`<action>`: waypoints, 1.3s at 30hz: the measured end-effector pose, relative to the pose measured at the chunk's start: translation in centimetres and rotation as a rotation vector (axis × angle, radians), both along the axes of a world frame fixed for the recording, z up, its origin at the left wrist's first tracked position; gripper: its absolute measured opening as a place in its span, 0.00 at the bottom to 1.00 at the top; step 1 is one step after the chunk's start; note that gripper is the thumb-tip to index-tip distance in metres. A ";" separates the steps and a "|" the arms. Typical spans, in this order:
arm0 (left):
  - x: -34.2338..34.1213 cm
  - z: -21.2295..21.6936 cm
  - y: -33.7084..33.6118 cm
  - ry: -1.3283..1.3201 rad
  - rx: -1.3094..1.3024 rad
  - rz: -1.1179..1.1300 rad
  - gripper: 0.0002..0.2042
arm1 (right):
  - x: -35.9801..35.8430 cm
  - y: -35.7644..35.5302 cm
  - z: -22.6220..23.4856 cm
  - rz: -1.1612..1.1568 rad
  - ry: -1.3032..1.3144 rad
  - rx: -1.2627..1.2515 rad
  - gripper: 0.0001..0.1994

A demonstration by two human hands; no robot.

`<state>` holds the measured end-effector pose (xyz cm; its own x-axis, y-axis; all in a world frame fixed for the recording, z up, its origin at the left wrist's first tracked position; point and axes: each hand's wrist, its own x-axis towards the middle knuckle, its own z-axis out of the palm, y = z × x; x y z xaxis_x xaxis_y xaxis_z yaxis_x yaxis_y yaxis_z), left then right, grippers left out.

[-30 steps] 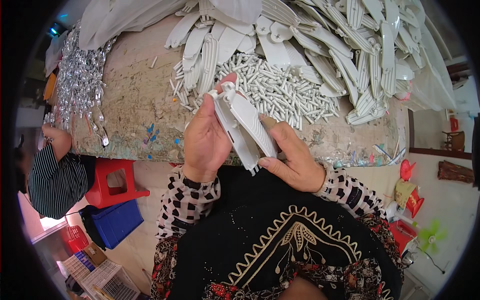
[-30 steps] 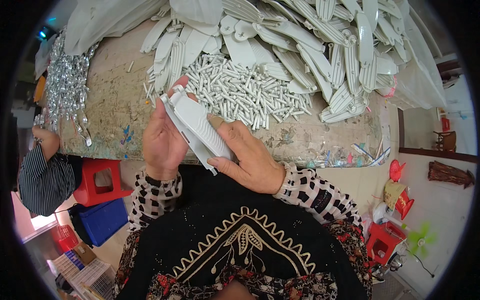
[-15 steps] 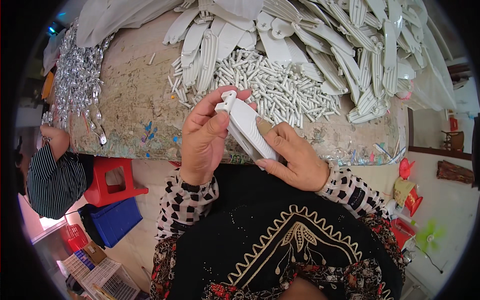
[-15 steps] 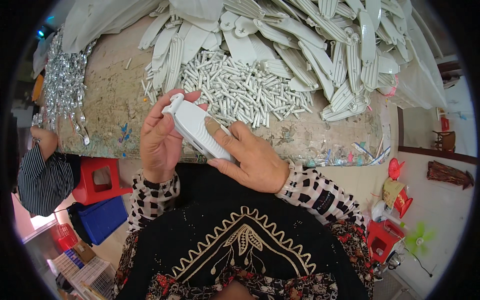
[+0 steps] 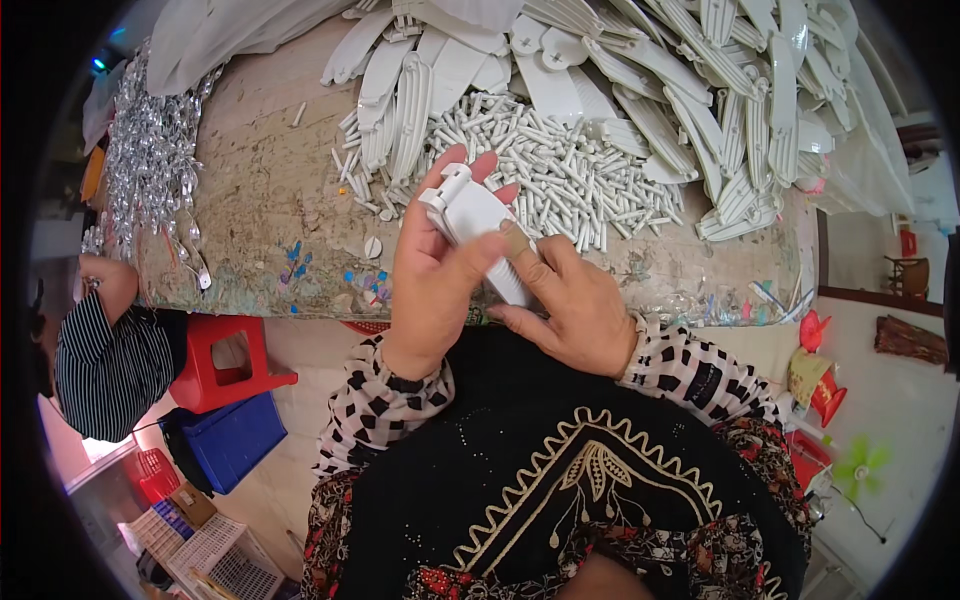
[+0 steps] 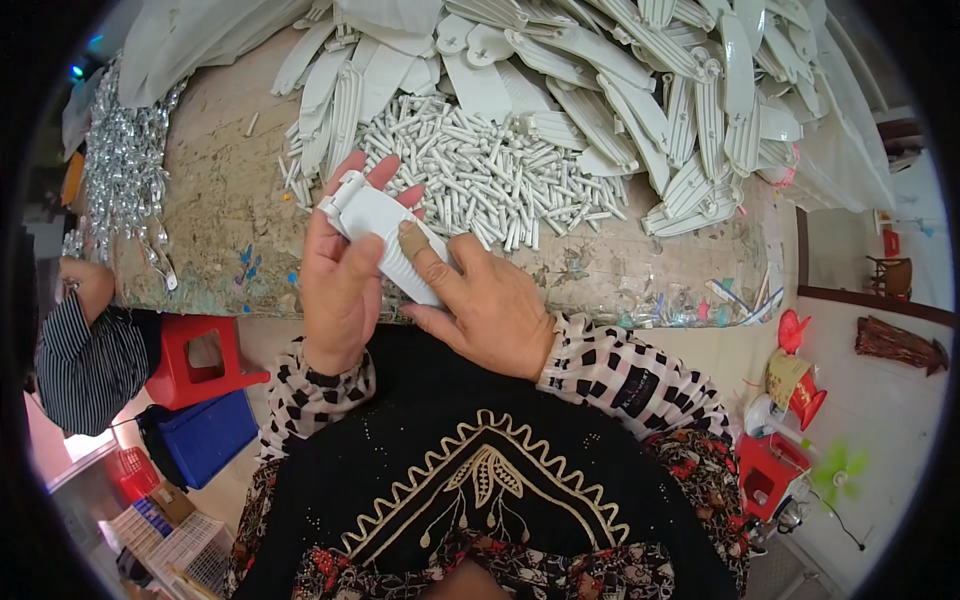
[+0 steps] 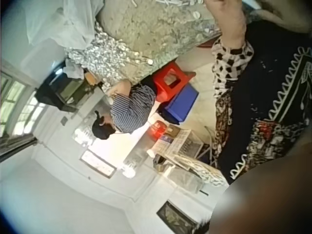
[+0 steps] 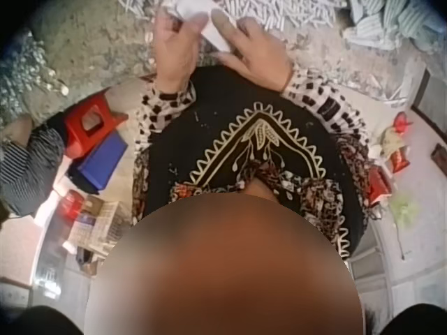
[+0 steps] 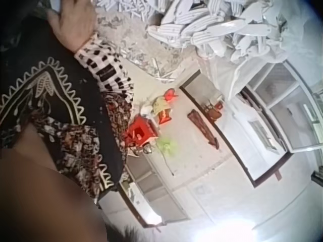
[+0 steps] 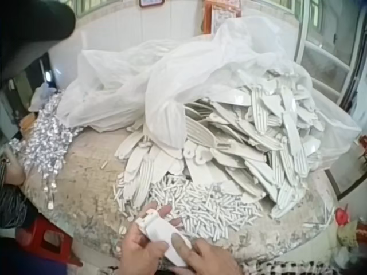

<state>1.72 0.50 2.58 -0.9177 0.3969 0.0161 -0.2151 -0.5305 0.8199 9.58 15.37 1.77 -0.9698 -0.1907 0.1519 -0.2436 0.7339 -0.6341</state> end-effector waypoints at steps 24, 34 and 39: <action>1.1 1.4 -7.0 0.216 -0.435 -0.387 0.47 | -7.9 -1.1 7.3 0.641 0.051 -0.115 0.14; 1.3 -1.5 -9.6 0.337 -0.571 -0.207 0.26 | -9.7 -3.3 6.3 0.647 0.094 -0.161 0.12; 1.0 -1.3 -11.2 0.378 -0.737 -0.170 0.19 | -10.6 -4.6 6.2 0.679 0.005 -0.159 0.11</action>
<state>2.74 -10.68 1.26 -0.8296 0.5583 -0.0074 0.1145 0.1830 0.9764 -1.07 10.76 7.99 -0.6432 -0.7296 0.2324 -0.6190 0.3167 -0.7187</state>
